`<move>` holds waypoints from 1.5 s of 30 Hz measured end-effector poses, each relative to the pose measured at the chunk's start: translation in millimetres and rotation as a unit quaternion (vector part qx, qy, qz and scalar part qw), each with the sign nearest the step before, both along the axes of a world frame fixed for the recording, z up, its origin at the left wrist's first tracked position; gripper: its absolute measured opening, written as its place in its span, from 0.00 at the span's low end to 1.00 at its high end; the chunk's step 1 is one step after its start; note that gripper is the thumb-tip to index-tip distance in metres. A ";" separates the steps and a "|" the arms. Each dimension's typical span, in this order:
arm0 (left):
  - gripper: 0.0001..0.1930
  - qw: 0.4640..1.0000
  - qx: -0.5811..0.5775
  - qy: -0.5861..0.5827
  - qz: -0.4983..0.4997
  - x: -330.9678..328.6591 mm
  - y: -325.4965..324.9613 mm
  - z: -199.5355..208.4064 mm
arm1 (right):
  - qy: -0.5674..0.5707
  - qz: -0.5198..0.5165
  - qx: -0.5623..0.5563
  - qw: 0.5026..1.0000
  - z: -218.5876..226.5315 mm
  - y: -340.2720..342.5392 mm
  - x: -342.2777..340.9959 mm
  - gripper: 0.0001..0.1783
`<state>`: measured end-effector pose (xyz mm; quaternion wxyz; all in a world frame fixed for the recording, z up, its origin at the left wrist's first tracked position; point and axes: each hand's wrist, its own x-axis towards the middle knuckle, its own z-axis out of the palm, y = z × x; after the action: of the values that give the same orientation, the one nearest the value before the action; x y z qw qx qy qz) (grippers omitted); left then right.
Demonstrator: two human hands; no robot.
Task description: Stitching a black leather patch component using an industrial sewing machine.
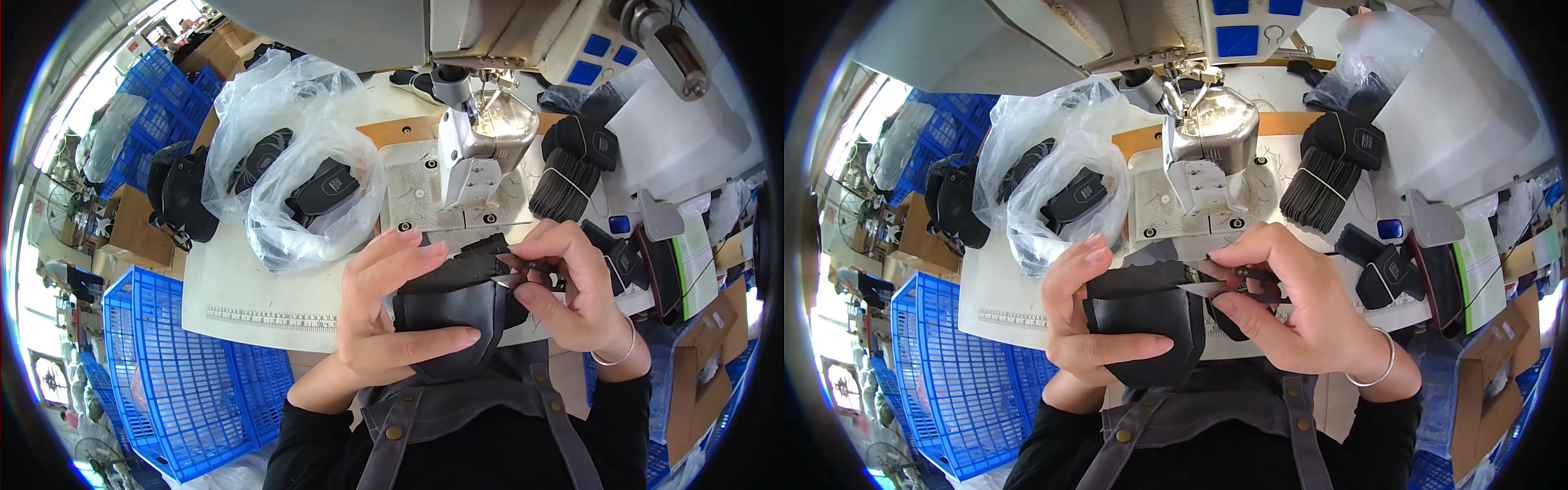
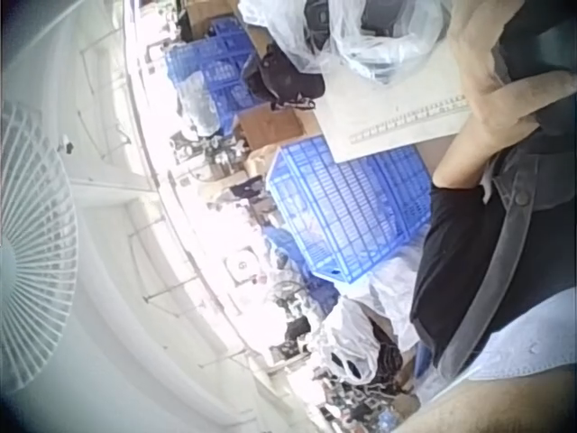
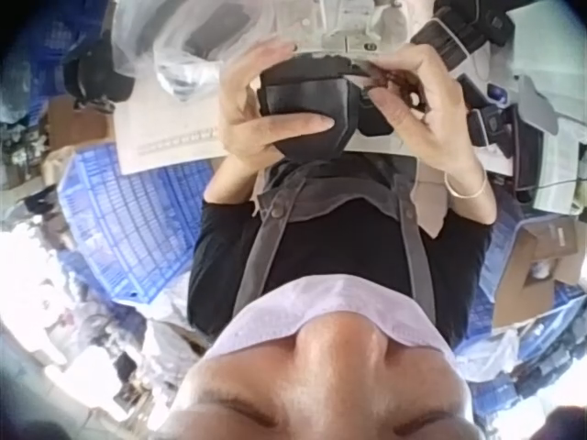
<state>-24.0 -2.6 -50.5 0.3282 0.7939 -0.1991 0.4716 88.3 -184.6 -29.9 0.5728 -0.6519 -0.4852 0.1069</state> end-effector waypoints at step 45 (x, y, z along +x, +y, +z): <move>0.20 0.896 0.125 0.391 0.169 9.8 38.5 -24.1 | 0.004 -0.202 -0.061 0.977 -49.5 -55.0 19.1 0.04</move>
<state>-14.1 35.9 -74.6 0.1932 0.9704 0.0246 0.1430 107.4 -239.6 -79.3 0.5434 -0.7700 -0.3338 0.0208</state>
